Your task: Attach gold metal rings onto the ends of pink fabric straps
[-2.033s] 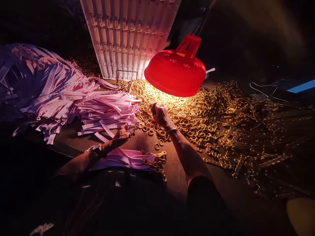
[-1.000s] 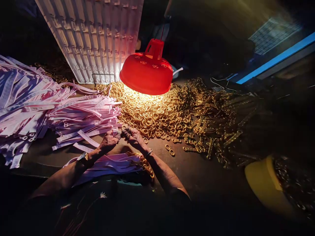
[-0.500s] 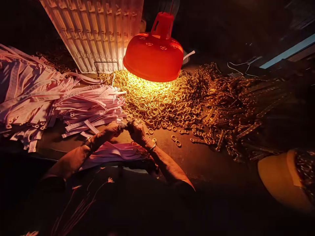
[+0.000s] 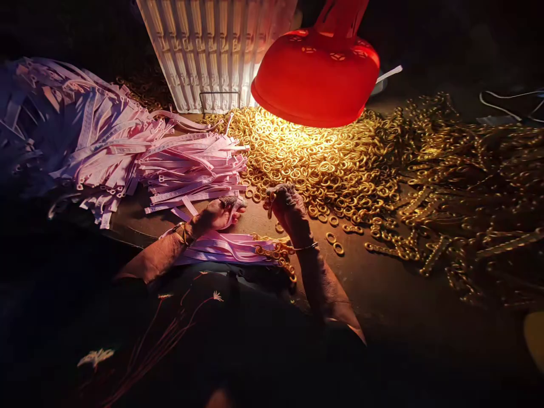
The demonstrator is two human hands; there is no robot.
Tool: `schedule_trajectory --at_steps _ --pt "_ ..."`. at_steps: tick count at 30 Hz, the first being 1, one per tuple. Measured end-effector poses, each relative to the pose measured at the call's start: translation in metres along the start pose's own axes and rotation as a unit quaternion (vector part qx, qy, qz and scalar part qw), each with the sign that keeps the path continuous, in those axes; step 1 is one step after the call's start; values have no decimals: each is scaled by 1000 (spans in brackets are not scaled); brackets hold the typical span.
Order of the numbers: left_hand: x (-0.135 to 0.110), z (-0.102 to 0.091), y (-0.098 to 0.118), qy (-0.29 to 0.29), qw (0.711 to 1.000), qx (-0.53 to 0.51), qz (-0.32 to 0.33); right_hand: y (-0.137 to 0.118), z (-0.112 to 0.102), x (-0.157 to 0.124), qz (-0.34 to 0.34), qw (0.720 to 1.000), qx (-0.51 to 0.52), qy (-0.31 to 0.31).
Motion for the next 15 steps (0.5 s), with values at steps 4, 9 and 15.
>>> schedule_trajectory --at_steps 4,9,15 --pt "12 0 -1 54 998 -20 15 14 8 -11 42 999 14 5" --pt "11 8 -2 50 998 -3 22 24 22 -19 74 996 -40 -12" --pt "5 20 -4 55 998 10 38 17 22 -17 -6 992 -125 7"
Point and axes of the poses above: each hand's wrist, its own x-axis towards the middle knuckle, its own z-axis out of the palm, y = z × x, the point moved 5 cm from there along x, towards the middle knuckle, and after that the axes turned 12 degrees about y, right-handed, at the moved point
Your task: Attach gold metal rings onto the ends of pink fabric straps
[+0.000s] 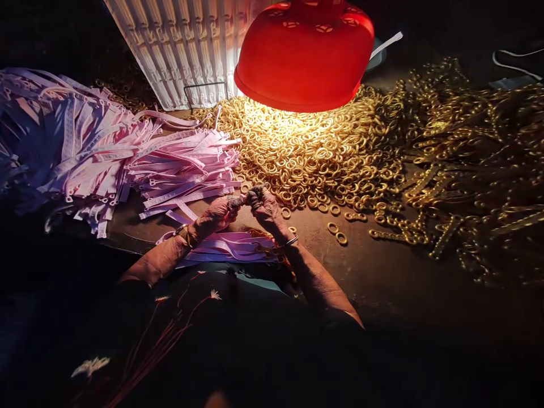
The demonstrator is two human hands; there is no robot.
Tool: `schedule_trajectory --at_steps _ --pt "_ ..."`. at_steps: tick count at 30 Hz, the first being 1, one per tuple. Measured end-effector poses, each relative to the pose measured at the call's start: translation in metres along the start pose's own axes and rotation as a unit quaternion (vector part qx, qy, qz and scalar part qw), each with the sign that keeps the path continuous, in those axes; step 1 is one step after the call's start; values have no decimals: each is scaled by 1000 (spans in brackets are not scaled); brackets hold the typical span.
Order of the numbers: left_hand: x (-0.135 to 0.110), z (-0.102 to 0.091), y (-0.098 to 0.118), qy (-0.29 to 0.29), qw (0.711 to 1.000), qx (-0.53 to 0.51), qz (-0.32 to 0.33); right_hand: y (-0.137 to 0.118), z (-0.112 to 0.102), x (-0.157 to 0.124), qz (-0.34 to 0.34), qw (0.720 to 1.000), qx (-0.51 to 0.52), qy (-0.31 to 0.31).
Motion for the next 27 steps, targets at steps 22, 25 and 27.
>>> schedule_trajectory --at_steps 22,25,27 --pt "-11 2 -11 32 991 90 94 18 -1 6 -32 981 -192 -4" --pt "-17 5 -1 51 989 102 95 1 -2 4 -52 984 -172 -11" --pt "-27 8 9 43 989 107 91 -14 -5 -2 -83 984 -157 -11"
Point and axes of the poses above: each hand's wrist, its own x-axis towards the middle knuckle, its own z-axis out of the palm, y = z × x, the point moved 5 cm from there along x, towards the middle knuckle, and after that the axes turned 12 degrees about y, right-handed, at the moved point
